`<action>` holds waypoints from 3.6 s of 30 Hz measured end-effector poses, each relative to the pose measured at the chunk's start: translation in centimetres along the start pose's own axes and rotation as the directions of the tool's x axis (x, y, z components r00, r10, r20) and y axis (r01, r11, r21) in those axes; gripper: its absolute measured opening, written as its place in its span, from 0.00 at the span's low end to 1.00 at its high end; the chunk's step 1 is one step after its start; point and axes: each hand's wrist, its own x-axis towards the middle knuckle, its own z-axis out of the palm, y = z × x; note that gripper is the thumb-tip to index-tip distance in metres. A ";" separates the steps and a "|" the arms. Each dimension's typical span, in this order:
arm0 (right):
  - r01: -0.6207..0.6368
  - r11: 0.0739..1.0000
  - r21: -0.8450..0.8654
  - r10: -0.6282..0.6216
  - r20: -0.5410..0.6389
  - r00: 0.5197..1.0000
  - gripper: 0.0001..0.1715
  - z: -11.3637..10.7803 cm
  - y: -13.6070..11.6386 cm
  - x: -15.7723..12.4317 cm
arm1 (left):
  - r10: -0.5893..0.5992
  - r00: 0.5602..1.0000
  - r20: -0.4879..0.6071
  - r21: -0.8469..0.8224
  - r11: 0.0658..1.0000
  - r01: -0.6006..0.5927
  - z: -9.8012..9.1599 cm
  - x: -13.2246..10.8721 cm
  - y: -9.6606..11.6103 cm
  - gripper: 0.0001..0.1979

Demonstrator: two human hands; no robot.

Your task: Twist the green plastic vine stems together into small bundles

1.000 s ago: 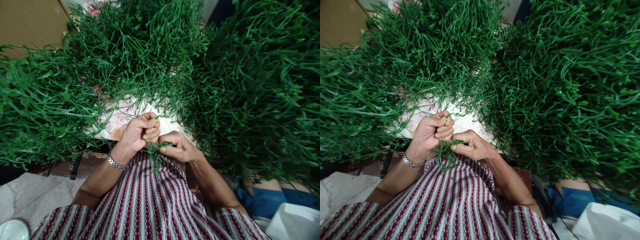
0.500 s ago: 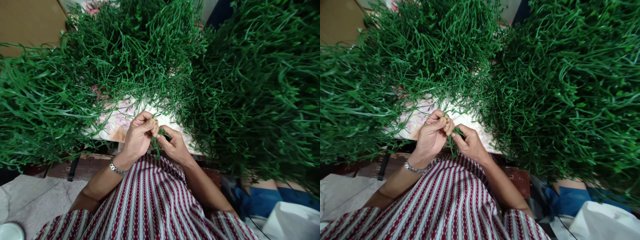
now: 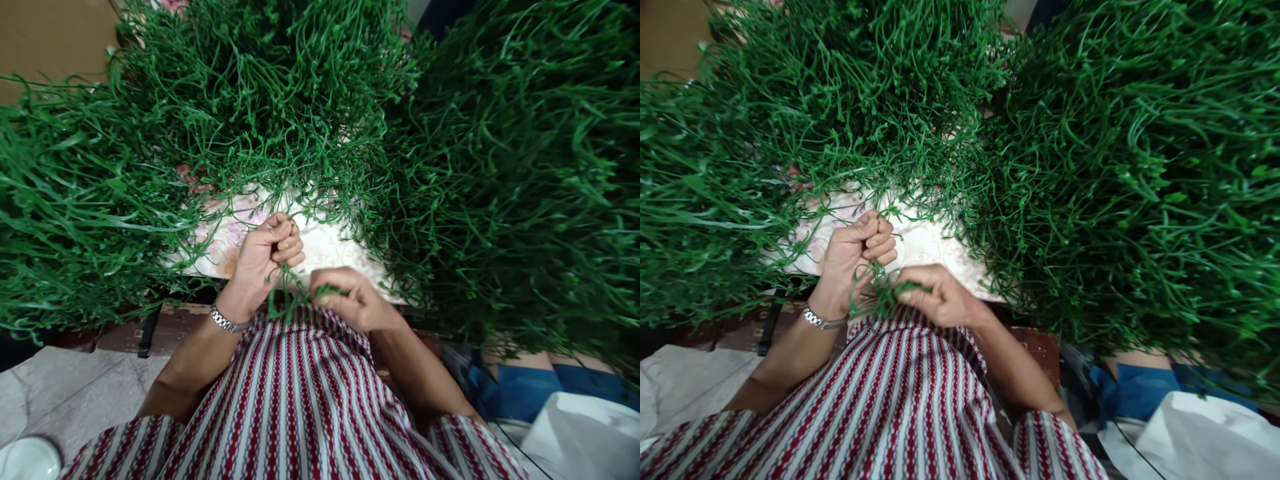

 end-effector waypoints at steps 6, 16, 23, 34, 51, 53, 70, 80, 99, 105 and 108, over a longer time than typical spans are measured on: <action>-0.007 0.954 -0.300 -0.057 -0.203 0.977 0.12 -1.4 -0.5 0.0 | 0.167 0.983 0.073 0.133 0.975 -0.175 0.2 -0.1 -0.1 0.09; -0.222 0.873 -0.434 0.006 -0.446 0.895 0.15 0.5 -0.4 0.8 | 0.386 0.922 -0.017 0.220 0.901 -0.374 1.8 0.4 -0.8 0.08; -0.262 0.782 -0.566 0.003 -0.416 0.909 0.13 0.8 -0.2 1.4 | 0.333 0.941 0.057 0.203 0.919 -0.337 2.6 0.4 -1.4 0.08; -0.238 0.939 -0.247 0.106 -0.449 0.887 0.15 1.0 0.3 1.6 | 0.292 0.956 0.031 0.132 0.947 -0.294 2.2 0.8 -0.8 0.08; -0.109 0.973 0.205 0.203 -0.522 0.828 0.17 0.8 0.8 1.7 | 0.553 0.808 0.202 0.616 0.570 -0.544 -0.5 -0.3 -0.7 0.08; -0.095 0.968 0.230 0.207 -0.529 0.823 0.17 0.9 1.0 1.7 | 0.472 0.851 0.231 0.751 0.469 -0.464 -1.1 -0.7 -1.1 0.07; -0.109 0.994 -0.030 0.097 -0.270 0.958 0.20 -0.3 -0.2 1.6 | 0.430 0.840 0.330 0.876 0.193 -0.442 -0.9 -1.3 -1.2 0.05; -0.097 0.979 -0.178 0.071 -0.149 0.986 0.20 -1.0 0.0 1.6 | 0.252 0.966 0.051 0.803 0.565 -0.190 -1.2 -1.0 -1.2 0.03; -0.135 0.956 -0.260 0.098 -0.149 0.984 0.17 -0.9 -0.4 2.3 | 0.349 0.931 0.110 0.754 0.581 -0.307 -1.7 -1.1 -1.7 0.08; -0.173 0.948 -0.266 0.106 -0.248 0.963 0.24 -0.2 0.2 2.4 | 0.328 0.930 0.168 0.894 0.346 -0.284 -1.7 -1.2 -1.6 0.07; -0.194 0.947 -0.256 0.130 -0.247 0.960 0.25 -0.2 0.4 2.3 | 0.291 0.943 0.163 0.883 0.383 -0.271 -1.9 -1.1 -1.4 0.07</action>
